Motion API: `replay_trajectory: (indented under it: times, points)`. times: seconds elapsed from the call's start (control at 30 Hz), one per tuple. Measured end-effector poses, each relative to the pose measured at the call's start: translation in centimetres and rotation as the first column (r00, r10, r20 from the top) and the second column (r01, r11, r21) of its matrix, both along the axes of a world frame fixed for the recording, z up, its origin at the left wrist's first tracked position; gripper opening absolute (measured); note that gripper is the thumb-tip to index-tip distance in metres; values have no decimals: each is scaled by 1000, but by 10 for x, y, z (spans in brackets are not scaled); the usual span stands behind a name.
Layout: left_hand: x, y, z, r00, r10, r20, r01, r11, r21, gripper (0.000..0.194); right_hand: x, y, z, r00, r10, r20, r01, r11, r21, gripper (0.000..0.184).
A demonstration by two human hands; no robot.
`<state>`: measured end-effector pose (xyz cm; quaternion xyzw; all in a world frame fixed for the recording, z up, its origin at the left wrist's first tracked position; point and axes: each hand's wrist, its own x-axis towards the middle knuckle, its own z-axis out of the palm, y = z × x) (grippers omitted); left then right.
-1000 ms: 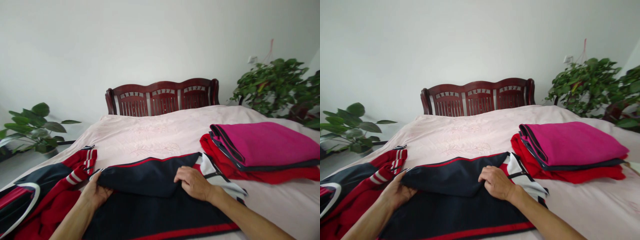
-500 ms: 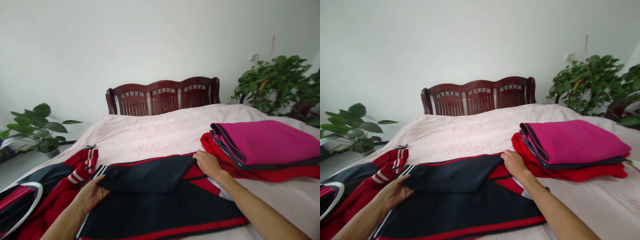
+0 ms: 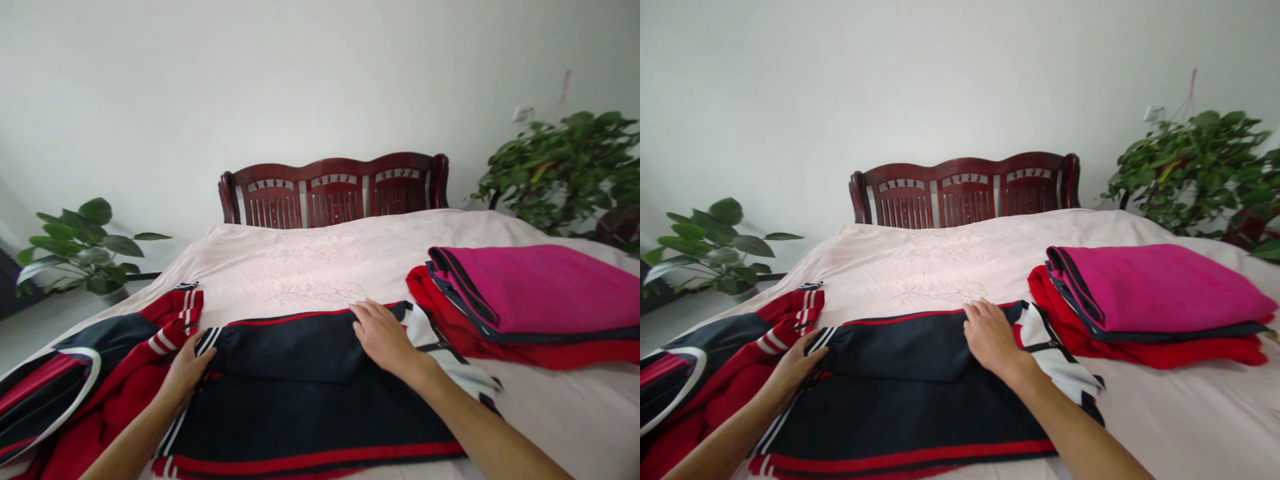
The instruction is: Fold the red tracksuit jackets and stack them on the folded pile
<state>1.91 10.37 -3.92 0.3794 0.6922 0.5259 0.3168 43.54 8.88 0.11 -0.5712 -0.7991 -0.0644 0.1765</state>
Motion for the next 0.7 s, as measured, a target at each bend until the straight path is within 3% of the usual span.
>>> replay_trajectory:
  times: [0.1, 0.27, 0.37, 0.47, 0.53, 0.6, 0.7]
  points:
    - [-9, 5, -9, 958, -80, -274, 82, 997, -6, 52, -33, -11, -15, 991, 136, -11, -137, 989, -51, 52]
    - [-28, 1, -12, 932, -187, -312, 175, 982, -64, 46, -35, -11, -50, 992, 115, 52, -101, 970, -222, 57]
    - [-24, -10, -3, 888, -156, -433, 188, 982, 32, 43, -28, -9, -55, 993, 89, 83, -67, 970, -232, 58]
    - [-3, -21, 7, 815, -151, -559, 250, 963, 104, 48, -27, -10, -52, 992, 64, 104, -39, 973, -228, 59]
    - [14, -28, 9, 710, -251, -658, 379, 924, 57, 50, -27, -12, -52, 992, 43, 116, -15, 973, -232, 59]
    - [30, -33, 6, 527, -384, -758, 492, 865, -95, 50, -24, -12, -54, 992, 18, 124, 11, 973, -230, 60]
    - [46, -39, -4, 302, -462, -834, 478, 830, -287, 50, -15, -12, -60, 991, -21, 134, 51, 973, -224, 60]
